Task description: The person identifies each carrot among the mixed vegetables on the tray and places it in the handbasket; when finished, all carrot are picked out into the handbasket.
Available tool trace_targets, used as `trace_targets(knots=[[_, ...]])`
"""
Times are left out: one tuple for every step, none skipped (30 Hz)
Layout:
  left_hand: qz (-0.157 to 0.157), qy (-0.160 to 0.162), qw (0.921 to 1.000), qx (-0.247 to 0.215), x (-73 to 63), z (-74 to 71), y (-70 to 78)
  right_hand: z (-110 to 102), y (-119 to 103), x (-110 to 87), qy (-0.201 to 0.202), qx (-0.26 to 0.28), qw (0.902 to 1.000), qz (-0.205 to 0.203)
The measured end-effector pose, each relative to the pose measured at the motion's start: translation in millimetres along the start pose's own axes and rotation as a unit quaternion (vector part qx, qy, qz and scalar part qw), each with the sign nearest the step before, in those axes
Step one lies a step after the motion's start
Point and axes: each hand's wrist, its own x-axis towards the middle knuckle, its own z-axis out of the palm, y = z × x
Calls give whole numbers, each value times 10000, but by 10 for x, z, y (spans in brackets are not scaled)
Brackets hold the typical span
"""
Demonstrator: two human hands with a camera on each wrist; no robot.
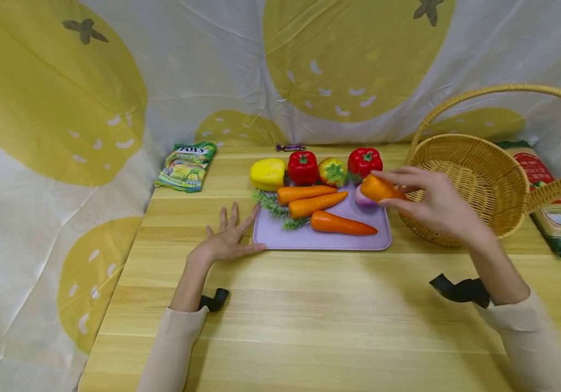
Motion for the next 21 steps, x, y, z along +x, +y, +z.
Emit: trace_targets(knots=[[2,24,10000,19,27,21,-22,-130,59,-29,95,-20,9996,264],[4,48,10000,40,48,41,-42,-255,127,-53,177,7,9984,531],[-5,64,10000,58,68,59,-61,-377,202,-77,207,63,9965,803],[-20,75,9999,82,82,72,-76,-492,284,-99,221,122,9940,1064],[-42,71,9999,106,94,80,-86,-605,372,-120,197,163,9910,1314],[-54,75,9999,128,103,87,-95,-712,462,-135,171,226,9875,1551],[-56,72,9999,137,110,91,-98,-813,548,-143,118,243,9836,1783],[-56,64,9999,140,113,92,-96,-903,638,-152,64,237,9800,1975],[-59,64,9999,149,110,90,-101,-977,725,-151,-11,217,9763,2152],[-50,65,9999,149,104,88,-101,-1040,811,-146,-82,213,9730,2296],[-41,67,9999,140,98,84,-98,-1094,892,-134,-177,184,9694,2440],[-36,70,9999,116,93,81,-98,-1135,964,-118,-276,136,9651,2599],[-41,68,9999,100,86,77,-94,-1168,1022,-98,-405,137,9597,2777],[-51,64,9999,96,80,74,-91,-1189,1078,-74,-525,207,9537,2955],[-59,60,9999,92,75,71,-89,-1207,1130,-46,-656,276,9479,3105],[-60,57,9999,82,71,69,-86,-1218,1180,-15,-788,360,9419,3245],[-63,56,9999,81,70,67,-85,-1225,1224,20,-918,406,9358,3380],[-64,52,9999,83,69,68,-85,-1228,1263,56,-1024,516,9299,3496],[-63,46,9999,93,71,71,-86,-1229,1304,92,-1122,653,9242,3593],[-55,41,9999,105,75,74,-88,-1230,1351,126,-1210,750,9207,3633],[-43,40,9999,108,80,78,-90,-1229,1395,157,-1294,789,9185,3653]])
